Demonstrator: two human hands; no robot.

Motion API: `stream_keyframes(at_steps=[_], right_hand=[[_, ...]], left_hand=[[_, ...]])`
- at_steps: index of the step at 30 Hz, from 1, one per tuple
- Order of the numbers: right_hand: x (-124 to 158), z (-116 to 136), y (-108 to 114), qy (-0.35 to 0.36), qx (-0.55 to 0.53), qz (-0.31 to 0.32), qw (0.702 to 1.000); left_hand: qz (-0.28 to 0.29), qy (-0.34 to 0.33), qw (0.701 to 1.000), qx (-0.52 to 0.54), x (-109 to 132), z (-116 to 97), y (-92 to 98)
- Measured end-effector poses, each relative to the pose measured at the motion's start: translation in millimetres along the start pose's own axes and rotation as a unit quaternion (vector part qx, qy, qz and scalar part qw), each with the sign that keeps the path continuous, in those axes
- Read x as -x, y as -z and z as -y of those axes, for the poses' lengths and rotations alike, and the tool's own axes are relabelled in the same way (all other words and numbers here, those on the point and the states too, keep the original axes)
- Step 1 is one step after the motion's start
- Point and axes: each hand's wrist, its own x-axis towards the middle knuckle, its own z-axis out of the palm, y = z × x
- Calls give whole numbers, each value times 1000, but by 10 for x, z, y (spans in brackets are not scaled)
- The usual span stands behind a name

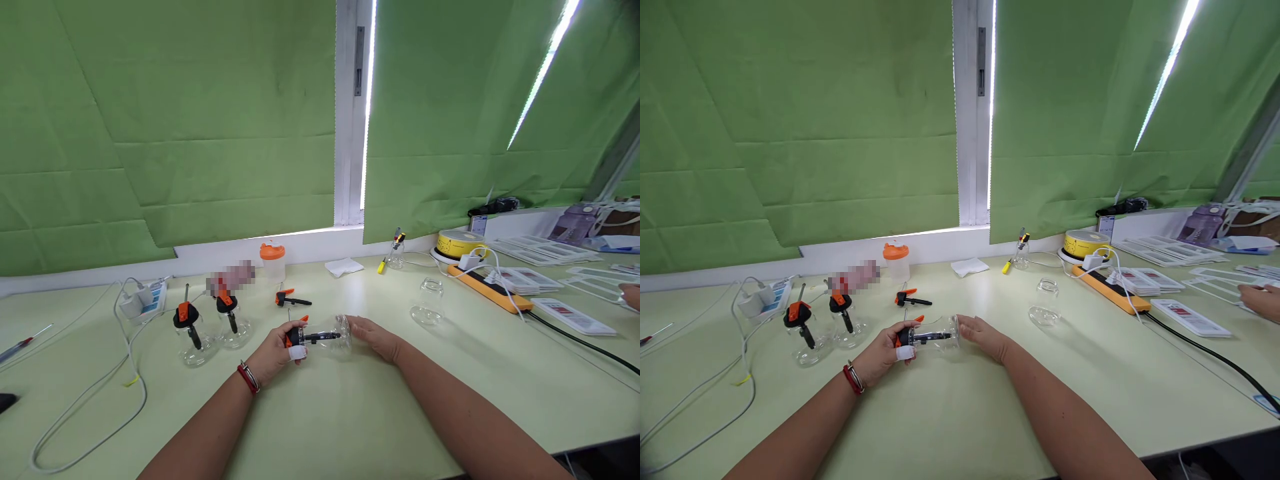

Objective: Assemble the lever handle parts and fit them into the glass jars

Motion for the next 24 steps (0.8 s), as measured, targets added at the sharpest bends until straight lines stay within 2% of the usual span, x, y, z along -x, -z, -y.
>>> stream_keyframes(at_steps=[5,12,15,19,24], right_hand=[[7,-83,41,30,-4,13,999],[-16,16,-11,21,30,2,999],[-12,76,-45,-10,64,-15,998],[-4,82,-55,-39,53,-22,998],[-1,-17,9,16,12,-3,1000]], left_hand=[[-7,-5,1000,4,-7,-1,10],[0,2,1000,1,5,-34,-46],[3,4,1000,0,2,-17,-50],[6,5,1000,-2,-3,-9,-37],[-6,-3,1000,-4,-5,-6,-3]])
